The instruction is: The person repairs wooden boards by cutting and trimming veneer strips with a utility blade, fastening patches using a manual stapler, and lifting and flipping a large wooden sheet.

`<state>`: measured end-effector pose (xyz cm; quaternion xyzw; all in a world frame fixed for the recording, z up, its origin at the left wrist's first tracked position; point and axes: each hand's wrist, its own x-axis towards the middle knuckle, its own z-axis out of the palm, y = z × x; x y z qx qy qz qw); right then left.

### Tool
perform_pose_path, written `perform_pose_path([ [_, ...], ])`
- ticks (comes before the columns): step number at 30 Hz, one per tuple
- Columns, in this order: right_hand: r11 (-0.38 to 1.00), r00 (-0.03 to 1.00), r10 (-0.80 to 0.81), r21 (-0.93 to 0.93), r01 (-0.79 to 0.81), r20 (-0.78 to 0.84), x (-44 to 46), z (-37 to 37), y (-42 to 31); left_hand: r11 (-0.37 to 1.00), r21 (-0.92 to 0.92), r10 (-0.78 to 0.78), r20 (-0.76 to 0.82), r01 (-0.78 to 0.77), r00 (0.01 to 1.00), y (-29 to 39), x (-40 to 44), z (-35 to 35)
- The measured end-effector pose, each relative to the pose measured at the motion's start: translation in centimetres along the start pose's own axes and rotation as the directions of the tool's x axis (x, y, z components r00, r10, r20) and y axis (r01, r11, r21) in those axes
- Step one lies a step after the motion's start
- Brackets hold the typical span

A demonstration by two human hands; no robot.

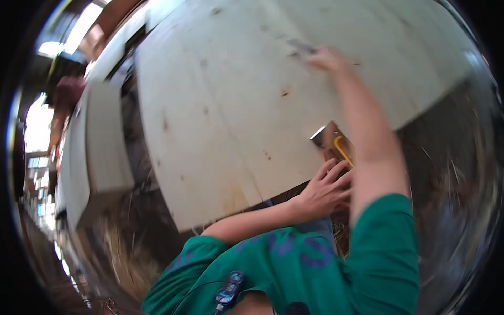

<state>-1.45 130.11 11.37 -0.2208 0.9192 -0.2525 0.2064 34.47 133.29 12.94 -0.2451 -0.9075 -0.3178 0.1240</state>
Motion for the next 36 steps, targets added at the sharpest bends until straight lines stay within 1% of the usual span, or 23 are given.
perform_pose_path([
  [1, 0.998, 1.000, -0.029, 0.064, 0.029, 0.010, -3.2, -3.7, -0.4, 0.993, -0.007, -0.114, -0.045, 0.114, 0.992, 0.0, 1.1, 1.3],
  [3, 0.997, 0.997, -0.074, -0.013, 0.074, 0.014, -0.9, -7.0, 9.6, 0.969, 0.084, -0.217, -0.156, 0.231, 0.964, 0.0, 2.9, 3.0],
  [4, 0.992, 0.993, -0.113, 0.056, 0.115, -0.035, -3.0, -8.7, 11.8, 0.957, 0.119, -0.237, -0.198, 0.264, 0.951, -0.1, 3.8, 3.3],
  [5, 0.998, 0.994, 0.058, 0.034, -0.061, 0.098, -5.1, -11.2, 13.3, 0.923, 0.143, -0.323, -0.213, 0.356, 0.922, 0.2, 4.2, 4.0],
  [6, 0.993, 0.987, 0.094, 0.057, -0.102, 0.130, -6.8, -12.8, 16.9, 0.891, 0.165, -0.383, -0.228, 0.423, 0.895, 0.2, 4.9, 4.7],
  [7, 0.992, 0.997, -0.005, 0.125, -0.005, 0.083, -7.1, -12.9, 23.7, 0.853, 0.172, -0.446, -0.247, 0.492, 0.860, 0.6, 5.5, 5.2],
  [10, 0.989, 0.986, -0.007, 0.145, -0.018, 0.168, -10.0, -13.7, 33.9, 0.702, 0.278, -0.600, -0.266, 0.656, 0.755, 1.6, 7.5, 5.6],
  [14, 0.983, 0.995, -0.055, 0.178, 0.040, 0.081, -14.9, -14.3, 25.4, 0.627, 0.288, -0.608, -0.401, 0.724, 0.685, 1.6, 8.8, 5.8],
  [16, 0.981, 0.992, -0.115, 0.161, 0.106, 0.052, -14.7, -13.6, 21.9, 0.630, 0.328, -0.630, -0.314, 0.704, 0.711, 1.4, 8.3, 6.3],
  [17, 0.988, 0.984, -0.106, 0.130, 0.087, 0.147, -14.6, -13.8, 19.4, 0.613, 0.346, -0.627, -0.334, 0.710, 0.704, 1.5, 7.7, 5.9],
  [18, 0.977, 0.978, -0.192, 0.115, 0.182, 0.080, -13.7, -12.2, 19.2, 0.615, 0.355, -0.614, -0.344, 0.704, 0.710, 1.5, 7.0, 5.4],
  [19, 0.975, 0.977, -0.188, 0.136, 0.174, 0.100, -14.6, -12.1, 16.2, 0.510, 0.381, -0.756, -0.228, 0.771, 0.613, 1.2, 5.7, 5.5],
  [20, 0.967, 0.955, -0.253, 0.070, 0.245, 0.154, -13.9, -11.5, 15.3, 0.448, 0.485, -0.795, -0.168, 0.751, 0.582, 1.9, 5.4, 3.9],
  [21, 0.970, 0.942, -0.234, -0.012, 0.244, 0.239, -14.3, -12.0, 13.3, 0.526, 0.491, -0.705, -0.204, 0.694, 0.679, 1.4, 3.7, 3.7],
  [22, 0.950, 0.895, -0.271, -0.052, 0.308, 0.356, -14.8, -13.0, 12.0, 0.535, 0.208, -0.787, -0.229, 0.819, 0.572, 2.1, 2.5, 2.6],
  [24, 0.916, 0.868, -0.342, -0.081, 0.394, 0.360, -14.0, -12.9, 11.5, 0.388, 0.194, -0.899, -0.137, 0.901, 0.416, 2.0, 2.0, 1.4],
  [25, 0.905, 0.864, -0.345, -0.114, 0.409, 0.367, -13.7, -13.3, 11.9, 0.429, 0.277, -0.841, -0.223, 0.859, 0.492, 2.1, 3.3, 1.6],
  [27, 0.944, 0.893, -0.250, -0.109, 0.310, 0.375, -13.5, -15.6, 14.2, 0.456, 0.441, -0.693, -0.369, 0.773, 0.619, 3.2, 6.2, 1.6],
  [30, 0.974, 0.946, -0.227, 0.044, 0.223, 0.229, -11.4, -19.4, 21.1, 0.400, 0.535, -0.730, -0.306, 0.744, 0.612, 0.6, 8.1, 2.2],
  [31, 0.976, 0.964, -0.216, 0.043, 0.212, 0.154, -9.7, -20.5, 25.2, 0.451, 0.455, -0.737, -0.295, 0.768, 0.608, -1.1, 7.0, 3.0],
  [33, 0.982, 0.984, -0.177, 0.073, 0.175, 0.020, -7.3, -23.7, 33.2, 0.340, 0.398, -0.843, -0.273, 0.852, 0.464, -1.5, 8.2, 2.2],
  [34, 0.989, 0.997, -0.078, 0.130, 0.074, 0.023, -6.4, -26.0, 36.5, 0.276, 0.371, -0.886, -0.258, 0.887, 0.384, -1.7, 9.0, 2.0],
  [36, 0.998, 0.995, -0.037, 0.052, 0.041, -0.088, -4.1, -29.7, 44.1, 0.180, 0.386, -0.854, -0.395, 0.905, 0.338, -3.9, 8.7, 3.5],
])
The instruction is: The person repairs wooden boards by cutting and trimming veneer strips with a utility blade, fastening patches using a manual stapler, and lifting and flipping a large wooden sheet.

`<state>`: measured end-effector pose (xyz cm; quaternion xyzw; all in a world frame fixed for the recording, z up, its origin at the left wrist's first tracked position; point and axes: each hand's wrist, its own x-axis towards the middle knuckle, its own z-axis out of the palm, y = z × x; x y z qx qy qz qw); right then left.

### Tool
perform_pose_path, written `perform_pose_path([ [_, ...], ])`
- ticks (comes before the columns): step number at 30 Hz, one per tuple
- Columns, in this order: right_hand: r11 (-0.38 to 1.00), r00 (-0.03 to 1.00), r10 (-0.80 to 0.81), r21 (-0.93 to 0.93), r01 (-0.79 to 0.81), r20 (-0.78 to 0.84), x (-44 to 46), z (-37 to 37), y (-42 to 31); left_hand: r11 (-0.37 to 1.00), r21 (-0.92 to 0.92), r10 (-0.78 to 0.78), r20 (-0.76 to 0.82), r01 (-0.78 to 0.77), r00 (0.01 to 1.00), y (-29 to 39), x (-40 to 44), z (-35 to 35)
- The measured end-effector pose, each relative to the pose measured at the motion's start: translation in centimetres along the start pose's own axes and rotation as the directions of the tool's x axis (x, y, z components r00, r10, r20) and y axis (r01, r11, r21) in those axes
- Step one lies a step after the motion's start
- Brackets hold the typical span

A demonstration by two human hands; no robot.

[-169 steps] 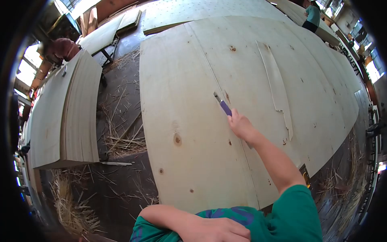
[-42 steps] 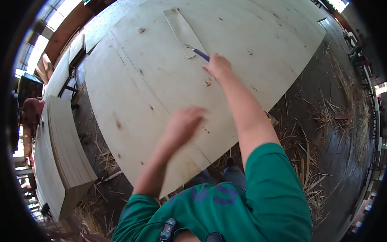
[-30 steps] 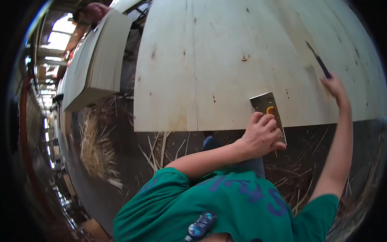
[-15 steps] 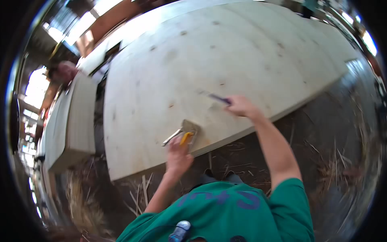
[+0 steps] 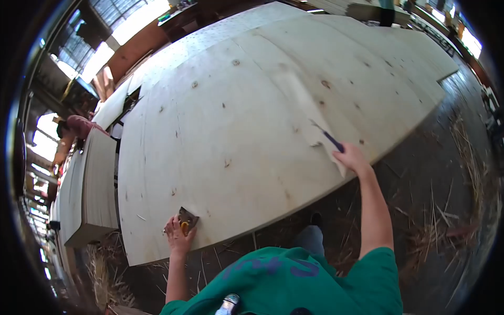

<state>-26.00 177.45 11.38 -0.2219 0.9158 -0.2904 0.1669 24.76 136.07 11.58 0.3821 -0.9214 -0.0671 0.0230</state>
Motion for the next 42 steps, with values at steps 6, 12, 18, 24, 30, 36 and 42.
perform_pose_path([
  [6, 0.923, 0.981, 0.169, 0.364, -0.123, -0.097, 5.5, -7.8, 11.9, 0.942, 0.097, -0.318, -0.057, 0.323, 0.946, 9.5, 9.5, 2.6],
  [12, 0.970, 0.983, 0.154, 0.204, -0.131, -0.097, 8.9, -8.6, 12.3, 0.962, -0.090, -0.218, 0.326, 0.259, 0.920, 17.5, 15.2, 0.0],
  [18, 0.984, 0.983, 0.176, 0.011, -0.176, -0.060, 8.9, -8.9, 10.6, 0.714, -0.519, -0.100, 0.589, 0.470, 0.802, 19.4, 16.6, -1.3],
  [24, 0.986, 0.980, 0.165, -0.016, -0.168, -0.115, 8.4, -9.0, 9.7, 0.956, -0.288, 0.060, 0.390, 0.060, 0.919, 26.5, 15.2, -3.6],
  [30, 0.984, 0.985, 0.167, 0.066, -0.164, -0.037, 8.8, -9.7, 9.9, 0.909, -0.219, -0.042, 0.799, 0.356, 0.599, 32.0, 14.6, -5.6],
  [36, 0.895, 0.946, 0.268, 0.318, -0.315, 0.182, 6.8, -12.7, 10.8, 0.955, -0.225, 0.272, 0.384, -0.196, 0.882, 37.0, 14.5, 0.3],
  [42, 0.813, 0.941, 0.338, 0.503, -0.295, 0.007, 0.4, -16.4, 17.2, 0.946, -0.114, 0.323, 0.264, -0.303, 0.909, 49.3, 15.1, 5.0],
])
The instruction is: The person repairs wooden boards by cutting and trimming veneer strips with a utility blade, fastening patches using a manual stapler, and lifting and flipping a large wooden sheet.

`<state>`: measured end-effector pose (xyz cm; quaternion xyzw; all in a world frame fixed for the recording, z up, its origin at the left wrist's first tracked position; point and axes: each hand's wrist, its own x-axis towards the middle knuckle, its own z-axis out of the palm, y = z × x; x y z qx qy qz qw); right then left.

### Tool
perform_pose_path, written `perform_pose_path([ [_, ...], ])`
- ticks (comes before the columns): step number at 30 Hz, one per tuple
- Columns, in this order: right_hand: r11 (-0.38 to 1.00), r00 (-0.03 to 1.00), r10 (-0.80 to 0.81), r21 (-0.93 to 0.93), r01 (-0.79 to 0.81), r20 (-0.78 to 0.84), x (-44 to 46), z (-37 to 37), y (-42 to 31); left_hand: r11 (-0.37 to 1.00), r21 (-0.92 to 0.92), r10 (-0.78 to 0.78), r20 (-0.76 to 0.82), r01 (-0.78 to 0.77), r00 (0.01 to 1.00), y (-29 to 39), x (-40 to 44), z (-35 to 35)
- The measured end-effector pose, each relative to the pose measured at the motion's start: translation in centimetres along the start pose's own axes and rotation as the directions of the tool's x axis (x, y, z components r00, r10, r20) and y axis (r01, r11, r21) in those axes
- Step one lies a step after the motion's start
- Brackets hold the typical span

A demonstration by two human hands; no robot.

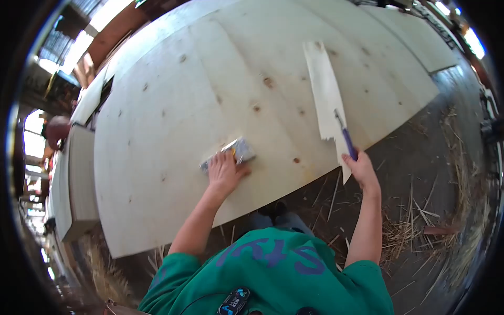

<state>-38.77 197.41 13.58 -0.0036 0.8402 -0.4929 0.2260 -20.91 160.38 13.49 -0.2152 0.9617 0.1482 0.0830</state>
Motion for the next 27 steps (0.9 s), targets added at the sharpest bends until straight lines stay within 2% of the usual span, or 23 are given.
perform_pose_path([
  [1, 0.997, 0.999, -0.041, -0.065, 0.040, -0.009, -0.3, -0.8, 1.6, 1.000, 0.008, 0.021, 0.029, -0.021, 0.999, 0.2, -1.3, 0.6],
  [2, 0.989, 0.997, -0.075, -0.129, 0.070, -0.032, -1.0, -2.1, 2.7, 0.994, 0.032, 0.106, -0.040, -0.105, 0.994, -0.5, -2.6, 2.0],
  [3, 0.993, 0.999, -0.038, -0.109, 0.036, -0.017, -2.3, -3.3, 2.9, 0.983, 0.053, 0.180, -0.107, -0.175, 0.978, -1.3, -4.0, 3.7],
  [5, 0.998, 0.997, 0.034, -0.048, -0.030, 0.072, -3.9, -4.0, 2.1, 0.976, 0.057, 0.216, -0.099, -0.211, 0.971, -0.3, -7.5, 3.6],
  [6, 0.998, 0.989, 0.064, 0.001, -0.065, 0.132, -4.7, -4.5, 1.3, 0.980, 0.083, 0.186, -0.065, -0.180, 0.980, 0.2, -8.7, 4.0],
  [7, 0.981, 0.960, 0.169, 0.053, -0.184, 0.222, -5.0, -5.4, 0.0, 0.982, 0.120, 0.152, -0.037, -0.147, 0.988, 0.8, -9.1, 3.9],
  [10, 0.996, 0.968, 0.037, 0.069, -0.056, 0.250, -2.7, -7.6, 0.2, 0.993, 0.107, 0.051, 0.038, -0.055, 0.998, 3.1, -8.2, 2.9],
  [13, 0.998, 0.975, -0.065, 0.030, 0.060, 0.214, 4.7, -12.0, 0.9, 0.995, 0.098, -0.028, -0.017, 0.030, 0.999, 7.7, -4.4, 3.5],
  [14, 0.986, 0.966, -0.127, -0.072, 0.147, 0.225, 7.6, -13.7, 1.0, 0.994, 0.087, -0.071, -0.032, 0.073, 0.997, 9.5, -3.4, 3.8],
  [16, 0.997, 0.957, -0.057, -0.039, 0.071, 0.286, 12.3, -15.7, 0.7, 0.979, 0.056, -0.189, -0.081, 0.194, 0.979, 12.4, -1.6, 4.2],
  [19, 0.904, 0.919, -0.236, -0.274, 0.327, 0.316, 18.9, -18.5, 0.1, 0.956, 0.038, -0.282, -0.150, 0.290, 0.948, 17.4, 2.3, 5.2],
  [21, 0.891, 0.898, -0.271, -0.261, 0.370, 0.347, 22.8, -19.2, -0.8, 0.944, 0.017, -0.324, -0.163, 0.330, 0.932, 19.6, 4.7, 5.9],
  [23, 0.907, 0.886, -0.302, -0.178, 0.380, 0.352, 25.7, -18.6, -2.5, 0.905, -0.027, -0.424, -0.151, 0.425, 0.893, 20.9, 5.7, 5.4],
  [24, 0.901, 0.891, -0.302, -0.202, 0.383, 0.340, 27.3, -18.5, -3.0, 0.881, -0.040, -0.473, -0.146, 0.472, 0.869, 21.4, 6.4, 5.4],
  [25, 0.896, 0.894, -0.302, -0.221, 0.385, 0.331, 28.6, -18.1, -3.3, 0.884, -0.035, -0.462, -0.229, 0.467, 0.857, 21.5, 6.4, 5.8],
  [27, 0.872, 0.878, -0.355, -0.225, 0.434, 0.320, 30.5, -18.0, -3.0, 0.886, -0.042, -0.458, -0.233, 0.462, 0.858, 21.2, 6.3, 6.1],
])
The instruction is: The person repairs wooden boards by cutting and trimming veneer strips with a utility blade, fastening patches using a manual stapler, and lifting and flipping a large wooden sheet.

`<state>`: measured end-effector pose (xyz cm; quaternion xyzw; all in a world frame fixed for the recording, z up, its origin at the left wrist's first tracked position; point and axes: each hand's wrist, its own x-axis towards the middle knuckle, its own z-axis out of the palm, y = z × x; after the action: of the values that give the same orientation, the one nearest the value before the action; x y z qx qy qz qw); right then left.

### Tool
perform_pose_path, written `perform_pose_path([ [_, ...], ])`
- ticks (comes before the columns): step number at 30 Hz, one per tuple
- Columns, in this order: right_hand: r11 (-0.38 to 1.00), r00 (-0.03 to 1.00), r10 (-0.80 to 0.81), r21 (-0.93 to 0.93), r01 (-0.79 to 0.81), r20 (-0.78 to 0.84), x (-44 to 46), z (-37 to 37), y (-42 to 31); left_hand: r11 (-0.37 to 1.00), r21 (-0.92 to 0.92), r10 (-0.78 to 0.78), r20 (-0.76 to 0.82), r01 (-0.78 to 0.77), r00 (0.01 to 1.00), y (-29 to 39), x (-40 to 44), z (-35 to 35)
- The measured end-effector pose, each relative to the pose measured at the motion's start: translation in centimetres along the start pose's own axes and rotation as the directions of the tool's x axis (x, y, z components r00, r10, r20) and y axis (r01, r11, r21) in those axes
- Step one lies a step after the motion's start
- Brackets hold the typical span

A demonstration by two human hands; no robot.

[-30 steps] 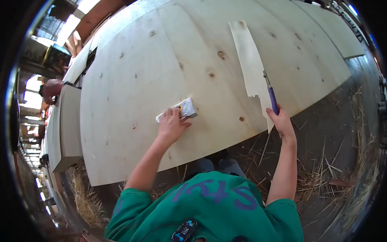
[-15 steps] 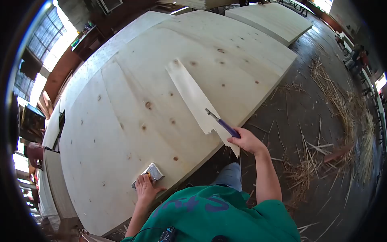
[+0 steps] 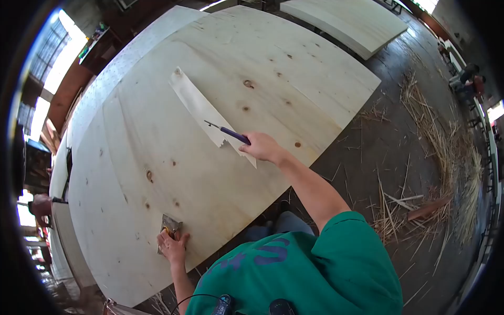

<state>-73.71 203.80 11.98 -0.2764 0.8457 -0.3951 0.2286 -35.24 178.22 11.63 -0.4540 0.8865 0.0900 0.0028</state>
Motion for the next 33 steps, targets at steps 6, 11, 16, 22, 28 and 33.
perform_pose_path([
  [6, 0.997, 0.997, 0.071, -0.019, -0.071, -0.005, -0.3, -4.8, 1.6, 0.997, 0.001, -0.078, 0.125, 0.078, 0.989, 3.7, 0.3, 0.1],
  [11, 0.990, 0.993, 0.072, 0.127, -0.059, -0.096, 3.5, -10.8, 6.6, 0.974, 0.084, 0.215, -0.049, -0.210, 0.975, 14.9, 0.5, 3.4],
  [16, 0.966, 0.981, 0.046, 0.260, 0.005, -0.189, 7.3, -18.7, 13.2, 0.995, 0.065, 0.080, -0.093, -0.075, 0.992, 24.5, 3.0, 5.0],
  [22, 0.970, 0.960, 0.031, 0.240, 0.038, -0.279, 9.0, -24.6, 14.1, 0.968, 0.244, 0.000, -0.248, 0.063, 0.969, 37.6, 4.7, 0.6],
  [28, 0.984, 0.964, -0.099, 0.121, 0.132, -0.248, 15.7, -16.3, 15.1, 0.712, -0.454, 0.584, -0.039, -0.535, 0.811, 53.3, 18.9, 7.0],
  [33, 0.998, 0.979, -0.015, 0.055, 0.027, -0.204, 25.3, -15.4, 11.5, 0.661, -0.350, 0.657, -0.158, -0.664, 0.737, 58.6, 31.4, 13.3],
])
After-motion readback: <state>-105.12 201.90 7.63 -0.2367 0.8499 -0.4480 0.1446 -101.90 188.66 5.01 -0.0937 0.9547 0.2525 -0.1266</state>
